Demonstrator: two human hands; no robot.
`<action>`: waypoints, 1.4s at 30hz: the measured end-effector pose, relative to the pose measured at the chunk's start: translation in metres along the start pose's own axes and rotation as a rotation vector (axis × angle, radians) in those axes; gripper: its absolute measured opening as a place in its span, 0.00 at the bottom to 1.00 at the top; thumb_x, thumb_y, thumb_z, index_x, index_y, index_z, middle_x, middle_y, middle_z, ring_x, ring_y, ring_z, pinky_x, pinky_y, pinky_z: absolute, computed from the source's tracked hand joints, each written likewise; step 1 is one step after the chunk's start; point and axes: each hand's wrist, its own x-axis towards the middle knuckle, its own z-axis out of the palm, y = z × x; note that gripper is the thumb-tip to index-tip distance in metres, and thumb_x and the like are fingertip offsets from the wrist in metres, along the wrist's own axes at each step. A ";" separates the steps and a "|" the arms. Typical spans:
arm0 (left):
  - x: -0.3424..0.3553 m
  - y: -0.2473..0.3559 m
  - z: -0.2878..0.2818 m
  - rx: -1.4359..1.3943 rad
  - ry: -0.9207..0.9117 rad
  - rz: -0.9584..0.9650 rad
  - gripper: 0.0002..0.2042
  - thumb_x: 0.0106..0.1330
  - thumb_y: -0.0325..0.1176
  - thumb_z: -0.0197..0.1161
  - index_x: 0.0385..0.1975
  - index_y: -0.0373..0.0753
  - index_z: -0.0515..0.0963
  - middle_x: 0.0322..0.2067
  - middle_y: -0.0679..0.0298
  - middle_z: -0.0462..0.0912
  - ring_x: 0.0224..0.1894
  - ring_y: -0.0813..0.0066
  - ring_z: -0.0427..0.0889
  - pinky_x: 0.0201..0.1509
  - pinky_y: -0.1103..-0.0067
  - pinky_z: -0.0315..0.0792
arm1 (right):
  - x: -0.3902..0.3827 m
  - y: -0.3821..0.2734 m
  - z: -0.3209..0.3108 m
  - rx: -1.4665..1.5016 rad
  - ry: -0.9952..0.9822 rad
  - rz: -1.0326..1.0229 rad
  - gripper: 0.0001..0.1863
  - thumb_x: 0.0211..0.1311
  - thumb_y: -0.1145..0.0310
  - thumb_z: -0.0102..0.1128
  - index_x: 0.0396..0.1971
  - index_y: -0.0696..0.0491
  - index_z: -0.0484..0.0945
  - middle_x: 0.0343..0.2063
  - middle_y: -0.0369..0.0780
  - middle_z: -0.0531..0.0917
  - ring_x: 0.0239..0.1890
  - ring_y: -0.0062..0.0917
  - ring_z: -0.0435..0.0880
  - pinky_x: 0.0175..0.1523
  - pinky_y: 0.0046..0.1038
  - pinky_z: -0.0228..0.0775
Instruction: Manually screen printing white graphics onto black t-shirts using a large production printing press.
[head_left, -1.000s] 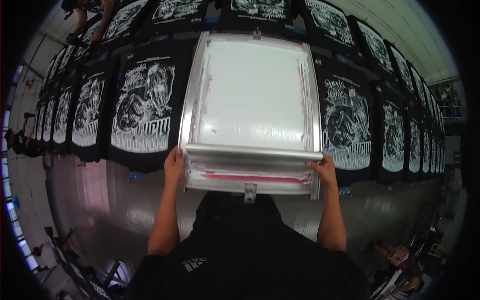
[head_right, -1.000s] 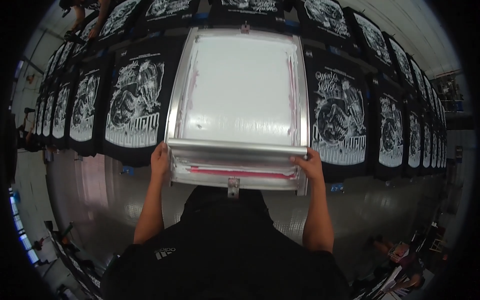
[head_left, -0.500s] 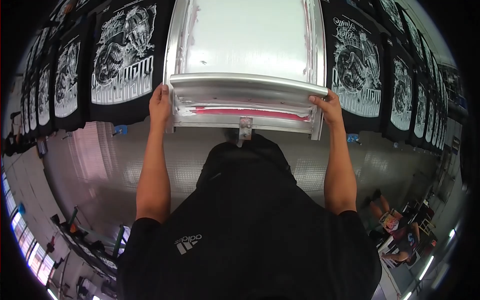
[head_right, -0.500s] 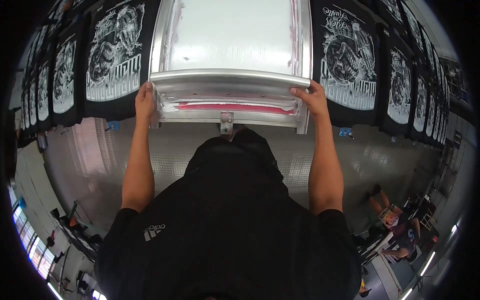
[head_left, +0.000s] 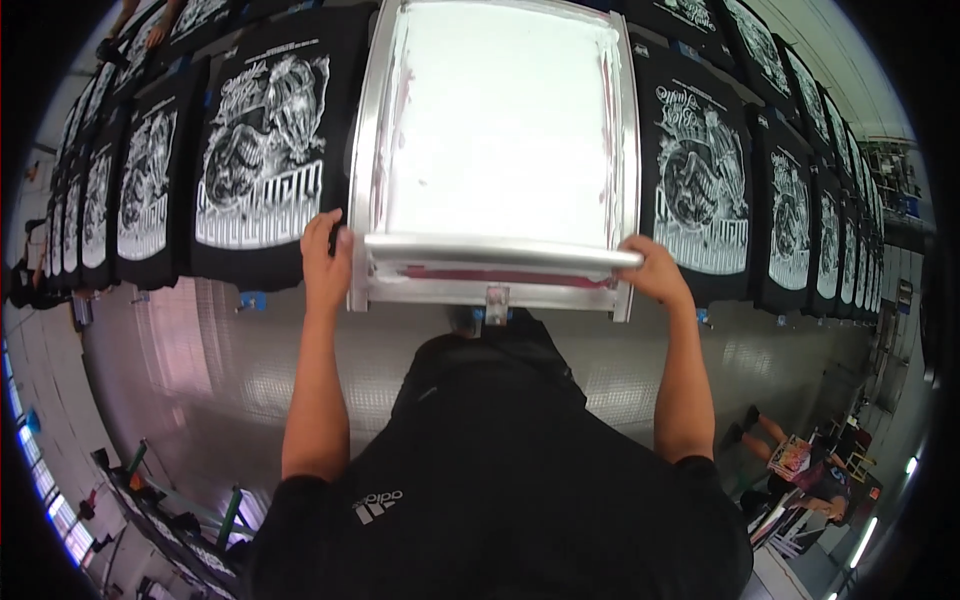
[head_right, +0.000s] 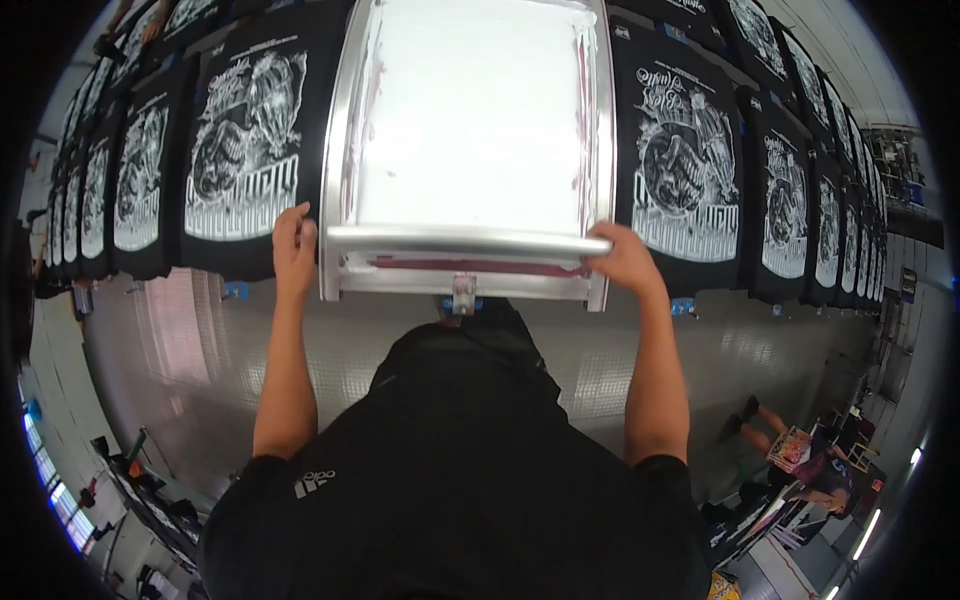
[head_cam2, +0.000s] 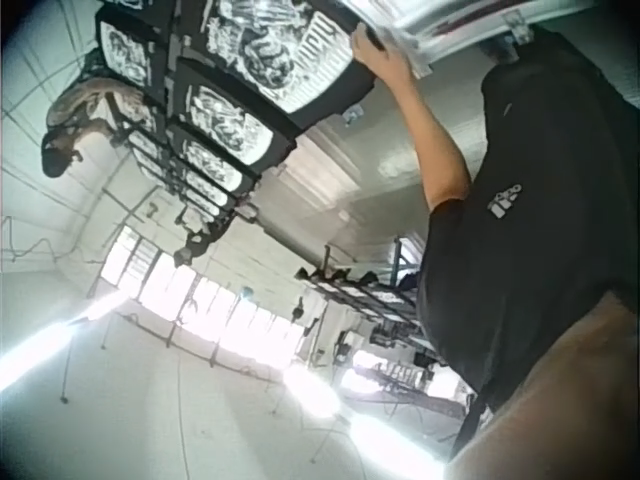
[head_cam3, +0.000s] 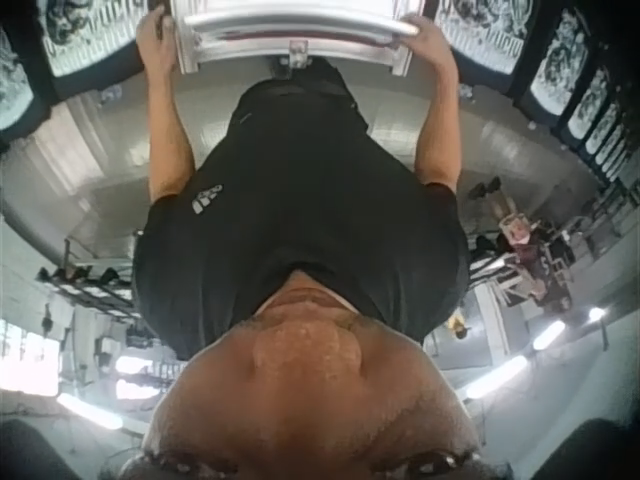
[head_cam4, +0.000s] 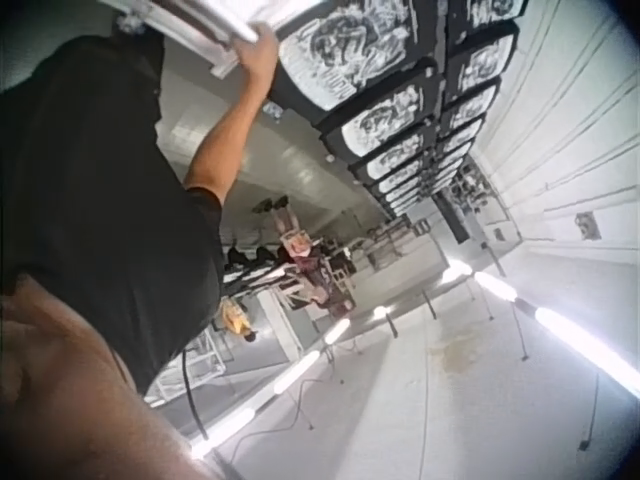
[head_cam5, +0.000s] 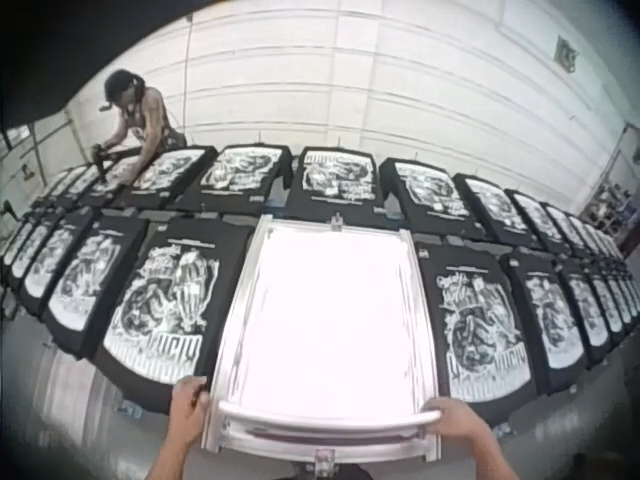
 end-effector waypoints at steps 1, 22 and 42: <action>-0.003 0.020 -0.009 -0.002 -0.013 0.066 0.21 0.61 0.37 0.70 0.54 0.40 0.81 0.50 0.53 0.82 0.55 0.59 0.79 0.59 0.68 0.71 | -0.008 -0.012 0.002 -0.187 -0.011 -0.037 0.14 0.40 0.71 0.72 0.30 0.56 0.81 0.33 0.45 0.84 0.39 0.42 0.84 0.45 0.35 0.75; 0.368 0.039 0.154 0.601 -0.178 0.532 0.18 0.54 0.31 0.65 0.47 0.39 0.78 0.44 0.57 0.83 0.50 0.55 0.79 0.53 0.61 0.70 | 0.365 -0.038 -0.097 -0.788 0.423 -0.317 0.16 0.52 0.73 0.61 0.44 0.54 0.78 0.38 0.46 0.85 0.47 0.40 0.83 0.58 0.48 0.68; -0.024 0.079 0.010 0.362 -0.429 0.426 0.14 0.41 0.25 0.69 0.30 0.39 0.76 0.30 0.59 0.79 0.36 0.57 0.78 0.43 0.65 0.71 | -0.038 -0.032 0.035 -0.459 0.091 -0.245 0.21 0.38 0.80 0.62 0.40 0.55 0.80 0.34 0.44 0.84 0.41 0.41 0.82 0.57 0.46 0.68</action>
